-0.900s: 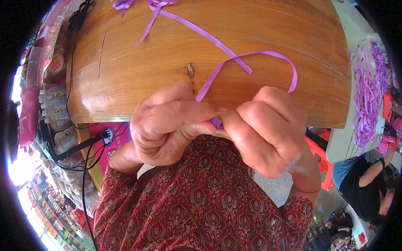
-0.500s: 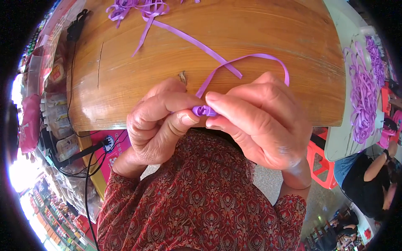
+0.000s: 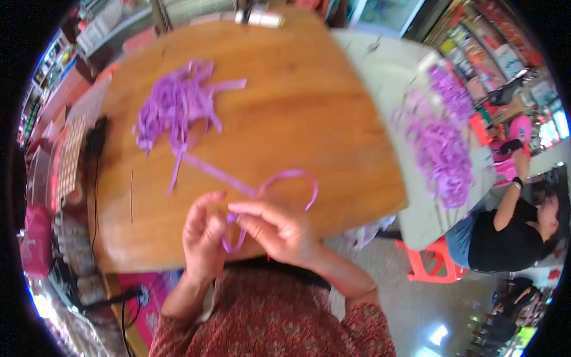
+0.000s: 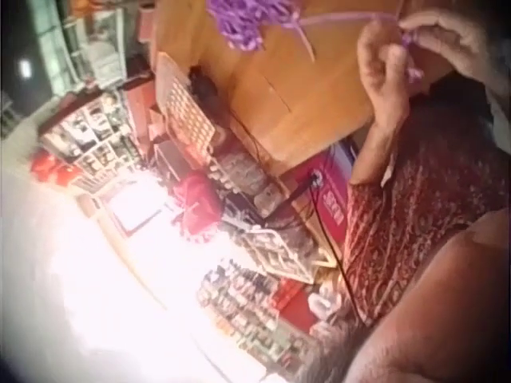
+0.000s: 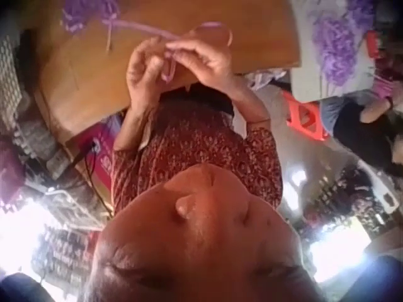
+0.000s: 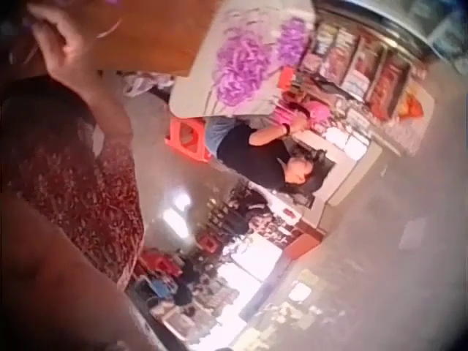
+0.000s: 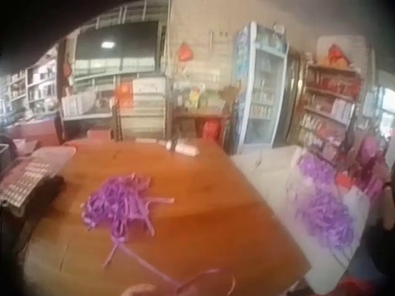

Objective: The person rolls a purple ribbon by hand to form a small bud and then ties a series of knots along the length of another ribbon. They repeatedly thread the knotted ribbon through the bud to secure it, eventually placing the finished piece onto a pile.

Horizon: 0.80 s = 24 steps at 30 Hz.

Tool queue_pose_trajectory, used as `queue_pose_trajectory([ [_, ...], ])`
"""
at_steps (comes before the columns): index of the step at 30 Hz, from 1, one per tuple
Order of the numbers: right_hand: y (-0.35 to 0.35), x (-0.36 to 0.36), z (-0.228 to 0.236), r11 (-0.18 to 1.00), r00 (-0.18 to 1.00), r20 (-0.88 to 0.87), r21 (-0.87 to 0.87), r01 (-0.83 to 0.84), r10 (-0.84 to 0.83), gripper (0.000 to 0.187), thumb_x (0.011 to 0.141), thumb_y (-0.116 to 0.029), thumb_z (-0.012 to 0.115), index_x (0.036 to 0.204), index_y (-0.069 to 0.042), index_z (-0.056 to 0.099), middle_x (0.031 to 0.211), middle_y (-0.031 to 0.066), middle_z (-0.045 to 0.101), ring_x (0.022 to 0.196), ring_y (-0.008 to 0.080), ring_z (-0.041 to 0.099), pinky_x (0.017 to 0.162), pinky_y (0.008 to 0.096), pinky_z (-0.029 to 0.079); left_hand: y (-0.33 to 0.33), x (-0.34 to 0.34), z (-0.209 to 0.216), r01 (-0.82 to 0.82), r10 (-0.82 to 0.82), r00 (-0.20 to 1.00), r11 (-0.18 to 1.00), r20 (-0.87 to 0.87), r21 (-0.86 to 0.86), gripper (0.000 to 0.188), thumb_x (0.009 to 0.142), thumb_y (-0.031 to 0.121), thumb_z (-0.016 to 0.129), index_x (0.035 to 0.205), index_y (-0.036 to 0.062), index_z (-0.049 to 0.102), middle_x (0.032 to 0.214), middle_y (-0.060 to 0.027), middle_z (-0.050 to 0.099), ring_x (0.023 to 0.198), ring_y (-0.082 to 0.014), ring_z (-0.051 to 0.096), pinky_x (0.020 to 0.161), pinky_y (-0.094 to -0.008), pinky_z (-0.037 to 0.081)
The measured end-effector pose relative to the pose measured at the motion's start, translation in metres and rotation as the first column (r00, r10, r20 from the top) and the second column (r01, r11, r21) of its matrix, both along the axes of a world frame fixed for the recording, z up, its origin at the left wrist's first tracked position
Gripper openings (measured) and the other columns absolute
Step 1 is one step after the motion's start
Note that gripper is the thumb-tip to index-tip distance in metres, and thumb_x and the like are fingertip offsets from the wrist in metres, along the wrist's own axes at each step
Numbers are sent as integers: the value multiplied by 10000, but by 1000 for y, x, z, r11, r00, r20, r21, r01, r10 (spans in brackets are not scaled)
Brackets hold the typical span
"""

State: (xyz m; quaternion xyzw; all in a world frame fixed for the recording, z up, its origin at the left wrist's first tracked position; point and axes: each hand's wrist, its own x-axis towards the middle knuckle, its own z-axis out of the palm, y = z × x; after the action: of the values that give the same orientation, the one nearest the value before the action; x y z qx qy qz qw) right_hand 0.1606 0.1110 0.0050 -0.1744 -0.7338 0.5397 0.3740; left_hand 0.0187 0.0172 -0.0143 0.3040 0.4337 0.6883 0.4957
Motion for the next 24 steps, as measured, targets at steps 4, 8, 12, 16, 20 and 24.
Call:
queue_pose_trajectory([
  [4,-9,-3,1,987,995,-99,-157,-28,13,287,859,38,604,1128,35,504,983,106,621,928,152,622,792,248,501,-2,12,6,54,-44,996,989,-79,134,379,914,65,560,1281,10,483,723,11,555,589,-49,468,541,-188,416],
  [8,-6,-4,16,993,995,-95,-115,-15,4,373,859,-5,629,1181,13,442,985,127,647,862,138,624,769,246,492,7,11,14,31,-28,999,978,-17,208,269,914,46,552,1177,2,589,758,0,577,599,-42,460,537,-183,409],
  [12,-1,-9,29,706,903,-124,583,402,-412,386,773,-29,718,1114,-7,540,1029,139,633,896,196,614,764,279,492,3,3,22,-266,271,963,939,5,217,183,923,77,547,1065,-18,614,708,14,541,586,-38,436,514,-175,365],
  [16,-12,-7,16,842,950,-147,441,311,-274,385,744,-42,745,1084,3,571,1075,119,610,959,208,595,808,297,486,20,-1,34,-459,544,833,779,-98,428,170,930,71,529,1053,-21,603,747,6,541,605,-34,439,512,-183,351],
  [20,-24,-28,-3,997,983,-174,-57,44,-53,340,835,-98,659,1143,2,553,1053,129,598,963,221,583,824,323,456,21,19,34,-367,529,815,787,-236,496,187,920,55,544,1084,-18,599,786,-18,564,682,-81,515,592,-200,415],
  [24,-31,-30,4,995,964,-249,3,98,-95,320,859,-70,618,1161,14,551,1091,133,590,1031,230,570,858,325,457,19,19,35,-318,569,730,773,-379,549,188,907,52,563,1075,-20,607,824,-43,566,723,-99,533,607,-211,433],
])
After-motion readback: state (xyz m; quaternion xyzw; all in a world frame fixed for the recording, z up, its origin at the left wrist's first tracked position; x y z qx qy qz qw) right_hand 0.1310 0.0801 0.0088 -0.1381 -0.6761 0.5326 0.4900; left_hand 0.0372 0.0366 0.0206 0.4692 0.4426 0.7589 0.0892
